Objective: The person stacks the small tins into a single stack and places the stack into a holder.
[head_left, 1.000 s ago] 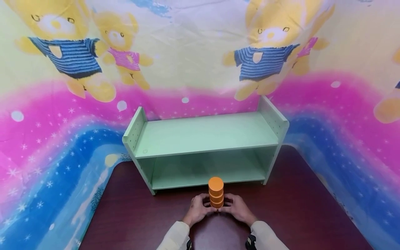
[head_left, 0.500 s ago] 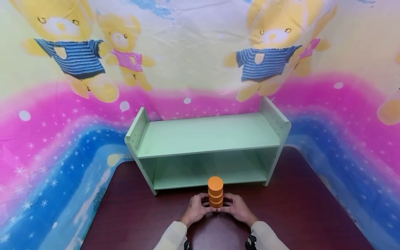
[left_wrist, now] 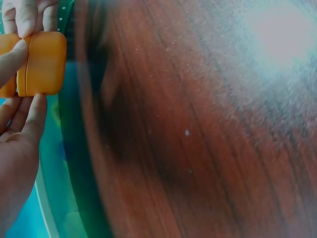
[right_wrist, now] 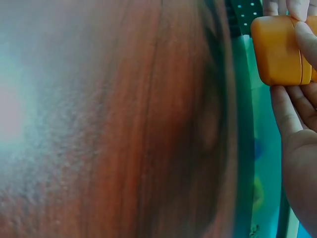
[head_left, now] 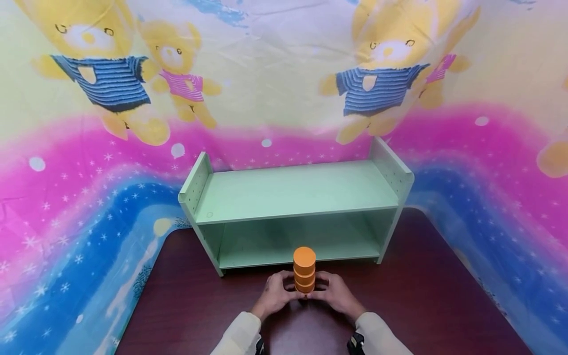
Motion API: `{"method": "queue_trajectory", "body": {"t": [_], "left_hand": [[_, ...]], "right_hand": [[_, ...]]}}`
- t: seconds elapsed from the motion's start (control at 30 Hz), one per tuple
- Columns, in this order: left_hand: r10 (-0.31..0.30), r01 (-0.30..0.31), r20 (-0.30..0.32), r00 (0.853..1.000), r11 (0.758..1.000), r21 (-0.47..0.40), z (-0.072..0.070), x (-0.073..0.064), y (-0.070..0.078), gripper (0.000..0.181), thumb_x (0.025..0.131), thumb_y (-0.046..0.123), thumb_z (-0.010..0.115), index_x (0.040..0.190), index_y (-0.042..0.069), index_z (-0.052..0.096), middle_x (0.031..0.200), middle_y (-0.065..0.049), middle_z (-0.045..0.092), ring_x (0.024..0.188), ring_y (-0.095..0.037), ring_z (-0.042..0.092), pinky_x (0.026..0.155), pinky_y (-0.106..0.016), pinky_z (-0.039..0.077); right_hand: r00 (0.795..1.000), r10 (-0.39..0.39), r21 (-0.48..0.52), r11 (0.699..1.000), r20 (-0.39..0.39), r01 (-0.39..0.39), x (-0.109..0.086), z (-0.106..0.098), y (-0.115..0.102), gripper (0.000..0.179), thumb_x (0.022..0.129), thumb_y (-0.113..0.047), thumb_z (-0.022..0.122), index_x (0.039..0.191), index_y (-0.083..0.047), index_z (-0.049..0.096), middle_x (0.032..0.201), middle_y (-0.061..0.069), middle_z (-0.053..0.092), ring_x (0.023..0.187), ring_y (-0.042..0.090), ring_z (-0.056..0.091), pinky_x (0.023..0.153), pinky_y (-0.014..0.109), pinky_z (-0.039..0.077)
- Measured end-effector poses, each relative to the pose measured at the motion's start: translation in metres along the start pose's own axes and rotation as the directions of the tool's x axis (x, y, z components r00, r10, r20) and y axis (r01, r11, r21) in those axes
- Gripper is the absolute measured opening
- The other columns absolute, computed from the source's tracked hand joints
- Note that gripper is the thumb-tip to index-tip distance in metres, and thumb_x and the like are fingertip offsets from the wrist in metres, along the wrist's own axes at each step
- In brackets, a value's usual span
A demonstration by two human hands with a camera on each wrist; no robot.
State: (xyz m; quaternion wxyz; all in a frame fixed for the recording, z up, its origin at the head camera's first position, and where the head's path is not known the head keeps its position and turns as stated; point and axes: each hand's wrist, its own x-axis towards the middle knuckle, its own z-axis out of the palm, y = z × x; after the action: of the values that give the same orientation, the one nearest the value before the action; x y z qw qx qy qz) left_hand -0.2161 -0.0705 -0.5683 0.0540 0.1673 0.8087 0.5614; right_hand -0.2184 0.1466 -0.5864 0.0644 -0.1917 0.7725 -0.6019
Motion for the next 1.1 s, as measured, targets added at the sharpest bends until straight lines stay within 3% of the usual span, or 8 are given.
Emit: {"method": "queue_trajectory", "body": {"t": [0.27, 0.47, 0.63, 0.87, 1.1], "left_hand": [[0.015, -0.014, 0.008, 1.000, 0.999, -0.033, -0.004, 0.001, 0.006, 0.049, 0.074, 0.002, 0.088, 0.116, -0.007, 0.065, 0.113, -0.018, 0.068, 0.097, -0.028, 0.072, 0.082, -0.034, 0.060], [0.032, -0.032, 0.023, 0.999, 0.999, -0.019, -0.009, 0.001, 0.009, 0.048, 0.075, 0.004, 0.088, 0.116, -0.005, 0.066, 0.113, -0.016, 0.069, 0.097, -0.024, 0.072, 0.081, -0.027, 0.059], [0.053, -0.053, 0.024, 0.998, 0.999, 0.006, -0.015, 0.000, 0.015, 0.048, 0.075, 0.007, 0.088, 0.116, -0.005, 0.067, 0.113, -0.016, 0.069, 0.097, -0.024, 0.072, 0.081, -0.028, 0.059], [0.035, -0.036, 0.030, 0.999, 0.999, 0.029, -0.024, -0.001, 0.026, 0.050, 0.075, 0.010, 0.089, 0.117, -0.004, 0.067, 0.114, -0.015, 0.069, 0.098, -0.023, 0.072, 0.081, -0.026, 0.059], [0.053, -0.055, 0.040, 0.998, 0.997, 0.055, -0.032, -0.001, 0.036, 0.051, 0.076, 0.013, 0.089, 0.119, -0.004, 0.067, 0.116, -0.015, 0.069, 0.099, -0.025, 0.071, 0.083, -0.029, 0.059]], "right_hand": [[1.000, 0.000, -0.023, 1.000, 0.005, 0.000, 0.000, -0.002, -0.010, 0.048, 0.081, -0.006, 0.083, 0.124, 0.006, 0.063, 0.123, 0.022, 0.063, 0.107, 0.037, 0.067, 0.086, 0.038, 0.059], [1.000, -0.005, -0.075, 0.997, 0.015, 0.006, 0.001, -0.004, -0.018, 0.047, 0.082, -0.015, 0.084, 0.123, -0.001, 0.066, 0.121, 0.016, 0.064, 0.107, 0.031, 0.067, 0.088, 0.038, 0.058], [0.999, -0.052, -0.115, 0.992, 0.005, 0.052, 0.003, -0.004, -0.021, 0.046, 0.081, -0.014, 0.085, 0.121, -0.003, 0.067, 0.117, 0.012, 0.066, 0.106, 0.027, 0.068, 0.088, 0.036, 0.058], [0.996, -0.094, -0.143, 0.985, -0.001, 0.093, 0.005, -0.004, -0.030, 0.044, 0.080, -0.015, 0.086, 0.120, -0.005, 0.069, 0.112, 0.008, 0.067, 0.103, 0.022, 0.068, 0.088, 0.038, 0.058], [0.995, -0.099, -0.157, 0.983, -0.003, 0.097, 0.006, -0.004, -0.044, 0.045, 0.080, -0.017, 0.086, 0.120, -0.005, 0.069, 0.112, 0.007, 0.068, 0.101, 0.020, 0.069, 0.087, 0.029, 0.058]]}}
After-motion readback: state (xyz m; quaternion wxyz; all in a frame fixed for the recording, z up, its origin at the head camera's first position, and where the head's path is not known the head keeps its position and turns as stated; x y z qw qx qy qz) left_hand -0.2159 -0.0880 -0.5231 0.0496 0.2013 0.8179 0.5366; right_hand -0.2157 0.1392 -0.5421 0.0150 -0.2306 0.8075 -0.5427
